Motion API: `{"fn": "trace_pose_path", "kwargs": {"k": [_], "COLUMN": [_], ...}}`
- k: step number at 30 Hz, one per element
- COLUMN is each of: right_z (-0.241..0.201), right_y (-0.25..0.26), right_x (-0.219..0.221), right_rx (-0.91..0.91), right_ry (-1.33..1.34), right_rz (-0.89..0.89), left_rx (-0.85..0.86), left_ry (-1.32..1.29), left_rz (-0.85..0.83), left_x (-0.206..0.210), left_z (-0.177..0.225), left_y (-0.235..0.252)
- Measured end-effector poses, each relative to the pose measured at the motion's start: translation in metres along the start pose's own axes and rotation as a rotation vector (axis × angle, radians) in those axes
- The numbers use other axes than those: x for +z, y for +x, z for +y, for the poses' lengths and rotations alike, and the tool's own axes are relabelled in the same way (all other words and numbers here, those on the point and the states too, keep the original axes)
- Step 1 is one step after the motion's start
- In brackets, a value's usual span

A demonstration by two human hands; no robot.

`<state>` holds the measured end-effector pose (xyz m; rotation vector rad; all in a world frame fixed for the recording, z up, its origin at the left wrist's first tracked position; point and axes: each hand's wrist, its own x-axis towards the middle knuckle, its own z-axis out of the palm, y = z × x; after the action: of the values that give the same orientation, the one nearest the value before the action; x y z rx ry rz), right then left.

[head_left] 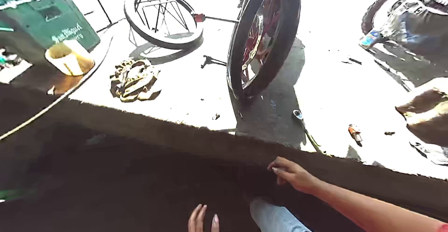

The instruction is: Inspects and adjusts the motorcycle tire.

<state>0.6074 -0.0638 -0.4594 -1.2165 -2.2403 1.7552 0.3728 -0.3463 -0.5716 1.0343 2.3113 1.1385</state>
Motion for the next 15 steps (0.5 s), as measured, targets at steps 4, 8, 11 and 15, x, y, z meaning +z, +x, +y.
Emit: {"fn": "trace_pose_path", "kwargs": {"k": [4, 8, 11, 15], "right_z": [-0.074, -0.102, -0.116, -0.129], "right_y": [0.030, 0.092, 0.141, 0.204], "right_x": [-0.147, -0.233, -0.259, -0.266], "right_rx": [-0.043, -0.053, -0.031, -0.085], "right_ry": [0.180, 0.498, 0.803, 1.032], "right_rz": [0.504, 0.863, 0.935, 0.854], "left_rx": [0.728, 1.302, 1.563, 1.503], "left_ry": [-0.139, 0.015, 0.395, 0.802], "left_rz": [0.164, 0.007, -0.194, -0.410], "left_x": [-0.045, -0.039, -0.013, 0.019], "left_z": [0.239, 0.460, 0.557, 0.585], "left_y": [0.221, 0.320, 0.373, 0.445]}}
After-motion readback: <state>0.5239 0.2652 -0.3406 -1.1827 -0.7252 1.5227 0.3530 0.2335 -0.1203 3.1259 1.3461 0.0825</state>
